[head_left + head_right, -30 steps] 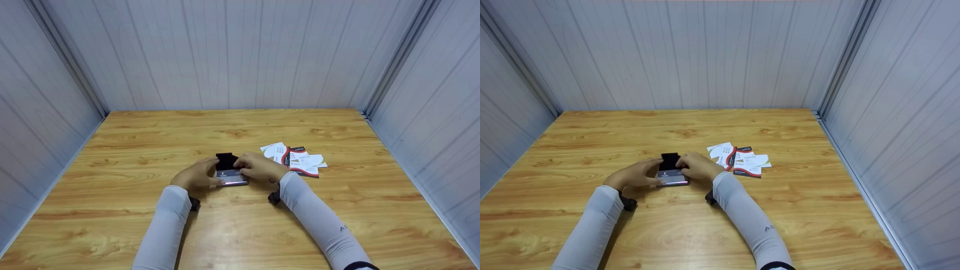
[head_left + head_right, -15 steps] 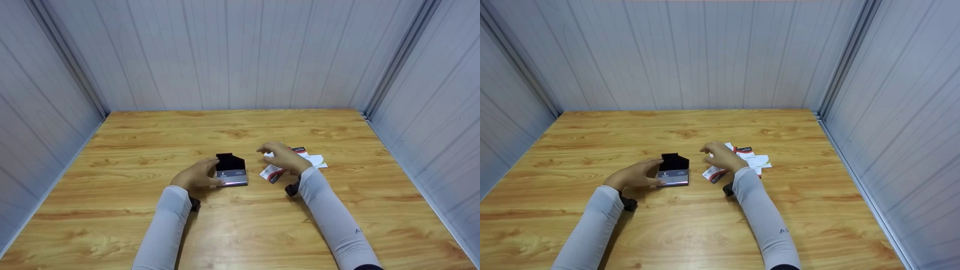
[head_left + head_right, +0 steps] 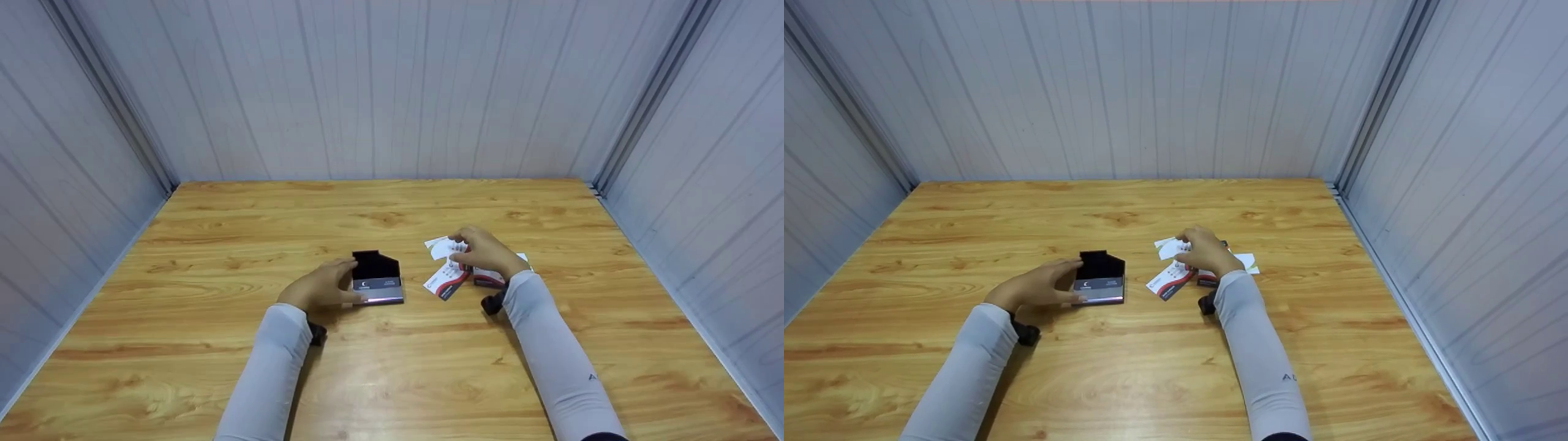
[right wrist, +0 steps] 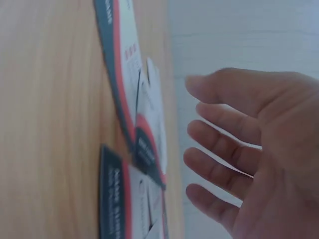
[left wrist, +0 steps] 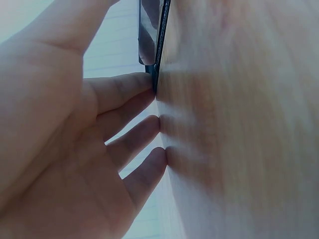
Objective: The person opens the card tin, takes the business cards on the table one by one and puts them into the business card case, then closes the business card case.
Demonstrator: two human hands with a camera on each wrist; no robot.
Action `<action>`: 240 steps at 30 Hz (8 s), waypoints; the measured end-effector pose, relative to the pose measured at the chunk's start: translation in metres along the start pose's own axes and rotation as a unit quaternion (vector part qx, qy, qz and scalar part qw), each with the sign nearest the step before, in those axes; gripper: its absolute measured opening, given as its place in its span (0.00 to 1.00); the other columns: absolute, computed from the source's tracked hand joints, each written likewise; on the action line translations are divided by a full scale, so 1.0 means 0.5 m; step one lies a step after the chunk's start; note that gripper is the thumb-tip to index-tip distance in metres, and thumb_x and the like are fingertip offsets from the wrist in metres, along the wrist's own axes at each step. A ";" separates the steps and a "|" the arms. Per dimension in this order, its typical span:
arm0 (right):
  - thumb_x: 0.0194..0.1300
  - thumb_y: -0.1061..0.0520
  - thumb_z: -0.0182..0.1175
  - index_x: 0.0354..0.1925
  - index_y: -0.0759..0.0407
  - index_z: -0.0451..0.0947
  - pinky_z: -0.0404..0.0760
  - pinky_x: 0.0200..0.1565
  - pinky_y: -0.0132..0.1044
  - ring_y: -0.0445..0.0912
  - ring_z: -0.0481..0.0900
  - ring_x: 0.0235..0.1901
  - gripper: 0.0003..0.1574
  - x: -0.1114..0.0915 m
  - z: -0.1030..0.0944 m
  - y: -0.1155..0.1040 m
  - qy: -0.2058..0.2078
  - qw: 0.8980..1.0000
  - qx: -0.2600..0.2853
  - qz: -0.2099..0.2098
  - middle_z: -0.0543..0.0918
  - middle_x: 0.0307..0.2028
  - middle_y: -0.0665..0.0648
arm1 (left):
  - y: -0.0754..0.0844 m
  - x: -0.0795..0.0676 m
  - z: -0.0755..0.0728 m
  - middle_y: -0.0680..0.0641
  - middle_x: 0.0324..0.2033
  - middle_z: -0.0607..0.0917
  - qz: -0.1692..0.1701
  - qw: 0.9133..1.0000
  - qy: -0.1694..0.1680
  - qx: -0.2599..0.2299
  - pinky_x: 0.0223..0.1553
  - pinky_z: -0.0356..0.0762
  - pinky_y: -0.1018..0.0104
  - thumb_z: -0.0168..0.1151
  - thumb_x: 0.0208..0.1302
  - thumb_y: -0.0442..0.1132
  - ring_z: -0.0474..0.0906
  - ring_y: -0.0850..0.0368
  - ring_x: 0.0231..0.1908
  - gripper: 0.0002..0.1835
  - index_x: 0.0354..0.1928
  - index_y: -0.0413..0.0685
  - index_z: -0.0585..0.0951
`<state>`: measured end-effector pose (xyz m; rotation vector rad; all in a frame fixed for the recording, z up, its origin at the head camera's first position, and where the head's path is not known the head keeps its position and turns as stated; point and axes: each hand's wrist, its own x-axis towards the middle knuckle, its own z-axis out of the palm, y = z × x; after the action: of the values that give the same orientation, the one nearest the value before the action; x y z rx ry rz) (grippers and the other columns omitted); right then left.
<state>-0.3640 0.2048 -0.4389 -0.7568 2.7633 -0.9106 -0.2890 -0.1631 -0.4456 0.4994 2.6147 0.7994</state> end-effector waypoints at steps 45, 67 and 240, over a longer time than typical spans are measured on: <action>0.61 0.45 0.71 0.76 0.61 0.59 0.60 0.67 0.59 0.61 0.56 0.68 0.54 -0.022 -0.012 0.024 -0.037 0.995 -0.028 0.093 0.64 0.71 0.66 | 0.006 -0.007 0.000 0.44 0.77 0.53 -0.006 1.000 -0.001 -0.005 0.72 0.50 0.44 0.68 0.65 0.58 0.45 0.43 0.76 0.49 0.80 0.50 0.54; 0.63 0.52 0.72 0.60 0.68 0.70 0.69 0.55 0.50 0.57 0.67 0.51 0.35 -0.013 -0.010 0.036 0.047 0.995 0.005 0.088 0.72 0.53 0.66 | 0.003 -0.003 0.000 0.42 0.77 0.55 0.008 1.000 0.000 -0.002 0.72 0.50 0.44 0.68 0.65 0.58 0.46 0.42 0.76 0.49 0.79 0.46 0.55; 0.73 0.62 0.58 0.62 0.65 0.77 0.78 0.58 0.46 0.55 0.75 0.58 0.21 0.030 0.086 -0.124 -0.092 0.988 0.024 -0.124 0.79 0.57 0.63 | 0.006 -0.003 -0.006 0.40 0.77 0.54 0.002 1.000 -0.005 0.011 0.72 0.51 0.42 0.66 0.65 0.59 0.46 0.41 0.76 0.49 0.79 0.45 0.54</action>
<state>-0.3393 0.1320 -0.4368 -1.1330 2.5179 -0.8926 -0.2884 -0.1624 -0.4411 0.5131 2.6170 0.7678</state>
